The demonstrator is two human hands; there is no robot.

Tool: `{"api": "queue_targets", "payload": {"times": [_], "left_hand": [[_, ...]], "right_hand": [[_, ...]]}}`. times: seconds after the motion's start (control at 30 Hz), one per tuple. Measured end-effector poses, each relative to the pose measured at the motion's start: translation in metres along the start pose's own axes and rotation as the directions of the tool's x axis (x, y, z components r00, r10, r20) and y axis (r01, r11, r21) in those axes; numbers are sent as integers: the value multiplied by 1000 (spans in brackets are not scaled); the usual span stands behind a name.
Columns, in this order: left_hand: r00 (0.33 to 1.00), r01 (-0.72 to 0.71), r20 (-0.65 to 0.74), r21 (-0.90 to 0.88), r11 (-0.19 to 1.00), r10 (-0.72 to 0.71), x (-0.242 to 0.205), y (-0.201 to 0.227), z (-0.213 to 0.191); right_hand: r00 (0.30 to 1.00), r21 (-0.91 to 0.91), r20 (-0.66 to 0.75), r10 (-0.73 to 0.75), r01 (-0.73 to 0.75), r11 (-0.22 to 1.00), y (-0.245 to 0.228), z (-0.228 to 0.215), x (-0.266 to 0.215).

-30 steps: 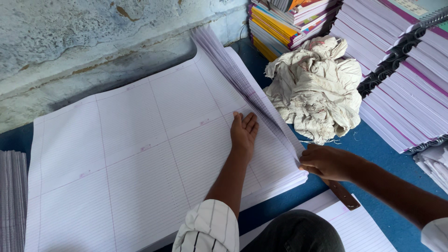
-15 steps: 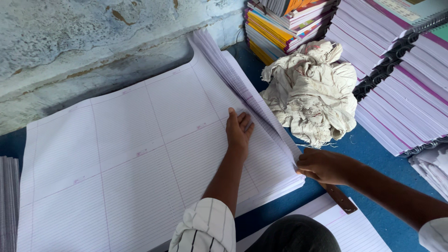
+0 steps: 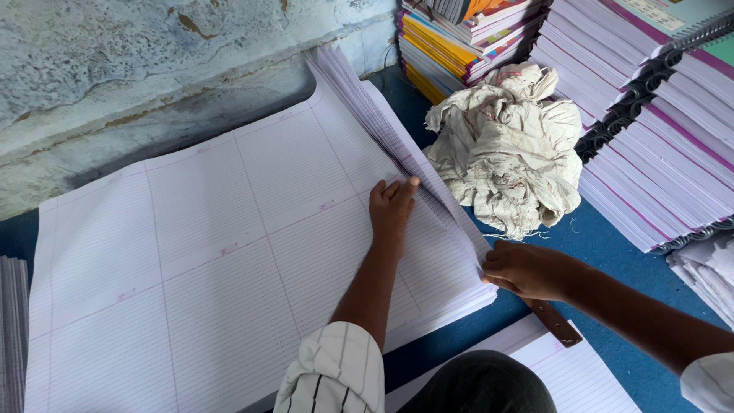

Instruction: The person folds large sheets of lined paper in half and presses the crease with a wooden block. They repeat this process for multiple sheets, stacking the folded sheets to the left.

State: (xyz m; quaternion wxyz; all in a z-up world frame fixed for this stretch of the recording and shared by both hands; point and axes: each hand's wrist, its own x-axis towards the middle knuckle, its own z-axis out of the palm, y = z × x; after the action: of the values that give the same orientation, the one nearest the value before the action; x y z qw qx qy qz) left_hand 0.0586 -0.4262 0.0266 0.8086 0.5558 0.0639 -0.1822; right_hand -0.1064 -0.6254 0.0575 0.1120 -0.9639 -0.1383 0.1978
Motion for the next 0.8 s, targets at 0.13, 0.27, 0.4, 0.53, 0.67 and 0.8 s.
{"api": "queue_targets", "payload": {"times": [0.13, 0.27, 0.4, 0.53, 0.67, 0.8], "left_hand": [[998, -51, -27, 86, 995, 54, -2, 0, 3], [998, -60, -31, 97, 993, 63, -1, -2, 3], [999, -46, -12, 85, 995, 48, 1, -4, 0], [998, -56, -7, 70, 996, 57, 3, -6, -1], [998, -58, 3, 42, 997, 58, 3, -7, -2], [999, -51, -3, 39, 998, 51, 4, -6, -2]], "right_hand": [[997, 1, -37, -64, 64, 998, 2, 2, 2], [996, 0, -54, -77, 77, 997, 4, 4, 1], [998, -21, -36, -46, 46, 999, 3, 4, 2], [1000, -17, -18, -22, 22, 1000, 2, 3, 2], [999, -31, -29, -45, 44, 999, 2, 3, 1], [998, -35, -30, -47, 46, 998, 2, 3, 1]]}}
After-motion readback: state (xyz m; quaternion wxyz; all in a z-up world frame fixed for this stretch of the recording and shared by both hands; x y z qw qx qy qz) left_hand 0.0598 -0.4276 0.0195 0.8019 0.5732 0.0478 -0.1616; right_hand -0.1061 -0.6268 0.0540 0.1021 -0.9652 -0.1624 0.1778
